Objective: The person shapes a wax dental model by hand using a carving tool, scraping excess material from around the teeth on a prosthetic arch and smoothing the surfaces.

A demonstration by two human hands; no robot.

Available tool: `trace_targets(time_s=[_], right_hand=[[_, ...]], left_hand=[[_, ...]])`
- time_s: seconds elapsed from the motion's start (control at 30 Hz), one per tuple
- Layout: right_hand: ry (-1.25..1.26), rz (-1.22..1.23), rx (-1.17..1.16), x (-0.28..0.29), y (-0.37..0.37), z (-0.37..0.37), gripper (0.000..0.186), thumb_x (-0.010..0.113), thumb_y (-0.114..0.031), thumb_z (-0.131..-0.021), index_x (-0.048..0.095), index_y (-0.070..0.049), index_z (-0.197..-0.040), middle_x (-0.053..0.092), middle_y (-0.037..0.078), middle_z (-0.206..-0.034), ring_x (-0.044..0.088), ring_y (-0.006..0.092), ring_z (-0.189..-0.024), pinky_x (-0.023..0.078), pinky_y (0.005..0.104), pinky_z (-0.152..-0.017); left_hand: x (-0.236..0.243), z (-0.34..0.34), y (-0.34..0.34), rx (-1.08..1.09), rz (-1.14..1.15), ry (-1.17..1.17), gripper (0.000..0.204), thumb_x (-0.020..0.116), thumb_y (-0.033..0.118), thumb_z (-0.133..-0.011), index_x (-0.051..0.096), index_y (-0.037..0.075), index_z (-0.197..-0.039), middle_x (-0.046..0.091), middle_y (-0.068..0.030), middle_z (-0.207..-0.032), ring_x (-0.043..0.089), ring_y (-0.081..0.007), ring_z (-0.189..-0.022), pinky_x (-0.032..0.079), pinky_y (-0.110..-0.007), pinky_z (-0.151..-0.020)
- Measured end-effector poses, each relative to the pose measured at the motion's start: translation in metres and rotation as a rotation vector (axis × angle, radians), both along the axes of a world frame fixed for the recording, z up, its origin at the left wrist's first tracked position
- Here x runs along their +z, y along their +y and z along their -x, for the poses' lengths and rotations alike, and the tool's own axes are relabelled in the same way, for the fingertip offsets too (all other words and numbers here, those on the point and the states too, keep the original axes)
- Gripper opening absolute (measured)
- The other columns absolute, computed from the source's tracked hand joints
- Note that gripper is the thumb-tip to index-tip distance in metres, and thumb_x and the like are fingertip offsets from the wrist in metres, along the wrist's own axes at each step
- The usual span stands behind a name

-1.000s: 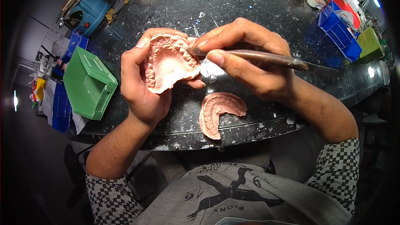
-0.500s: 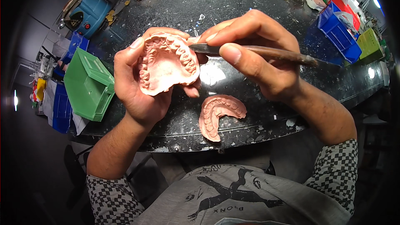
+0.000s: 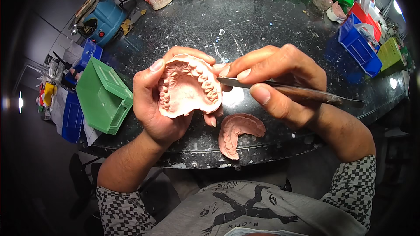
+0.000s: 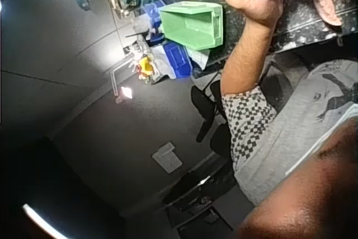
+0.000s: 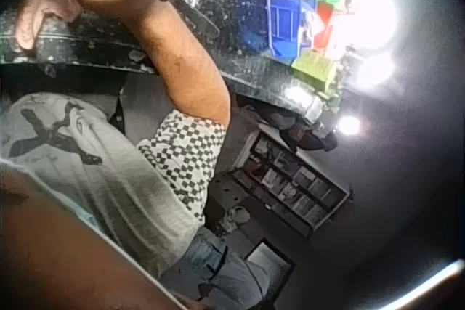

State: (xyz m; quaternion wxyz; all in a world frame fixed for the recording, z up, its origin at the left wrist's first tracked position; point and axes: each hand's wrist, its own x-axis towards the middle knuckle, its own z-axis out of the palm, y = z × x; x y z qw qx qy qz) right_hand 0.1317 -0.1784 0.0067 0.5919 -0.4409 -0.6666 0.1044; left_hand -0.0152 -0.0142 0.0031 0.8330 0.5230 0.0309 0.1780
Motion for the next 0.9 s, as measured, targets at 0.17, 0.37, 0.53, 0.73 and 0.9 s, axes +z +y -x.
trace_targets(time_s=[0.17, 0.37, 0.53, 0.73, 0.9], right_hand=[[0.013, -0.045, -0.072, -0.004, 0.005, 0.000, 0.014, 0.056, 0.000, -0.095, 0.055, 0.008, -0.107, 0.066, 0.029, -0.109, 0.068, 0.0336, -0.106, 0.054, 0.0442, -0.097], [-0.060, -0.026, -0.190, -0.004, 0.005, -0.004, 0.014, 0.057, -0.001, -0.097, 0.056, 0.007, -0.109, 0.066, 0.028, -0.112, 0.067, 0.0323, -0.110, 0.053, 0.0425, -0.098], [-0.137, -0.032, -0.213, -0.003, 0.005, -0.002, 0.015, 0.058, 0.000, -0.095, 0.057, 0.006, -0.109, 0.066, 0.027, -0.111, 0.067, 0.0323, -0.110, 0.052, 0.0422, -0.097], [-0.102, 0.001, -0.222, -0.003, 0.003, -0.002, 0.017, 0.059, 0.000, -0.094, 0.056, 0.007, -0.109, 0.065, 0.027, -0.113, 0.066, 0.0328, -0.111, 0.051, 0.0422, -0.098], [-0.071, 0.031, -0.201, -0.002, 0.002, -0.003, 0.025, 0.052, -0.007, -0.097, 0.055, 0.008, -0.117, 0.064, 0.029, -0.118, 0.064, 0.0349, -0.117, 0.049, 0.0448, -0.103]], left_hand=[[0.000, -0.003, 0.004, -0.018, 0.213, 0.059, 0.072, 0.029, 0.060, -0.097, 0.052, -0.004, -0.124, 0.066, -0.0206, -0.092, 0.064, -0.0260, -0.059, 0.050, -0.027, -0.040], [-0.006, -0.006, 0.011, -0.049, 0.232, 0.017, 0.071, 0.026, 0.057, -0.100, 0.051, -0.002, -0.129, 0.068, -0.0217, -0.102, 0.061, -0.0263, -0.068, 0.047, -0.027, -0.049], [-0.009, -0.005, 0.017, -0.093, 0.274, -0.033, 0.071, 0.024, 0.057, -0.100, 0.052, -0.004, -0.127, 0.068, -0.0255, -0.105, 0.066, -0.0286, -0.073, 0.053, -0.030, -0.054], [-0.011, -0.008, 0.018, -0.108, 0.216, -0.113, 0.069, 0.022, 0.053, -0.102, 0.052, -0.004, -0.126, 0.068, -0.0290, -0.107, 0.070, -0.0308, -0.078, 0.059, -0.032, -0.056], [-0.010, -0.010, 0.018, -0.061, 0.118, -0.156, 0.065, 0.022, 0.049, -0.103, 0.053, -0.003, -0.126, 0.068, -0.0280, -0.107, 0.070, -0.0301, -0.078, 0.058, -0.031, -0.054]])
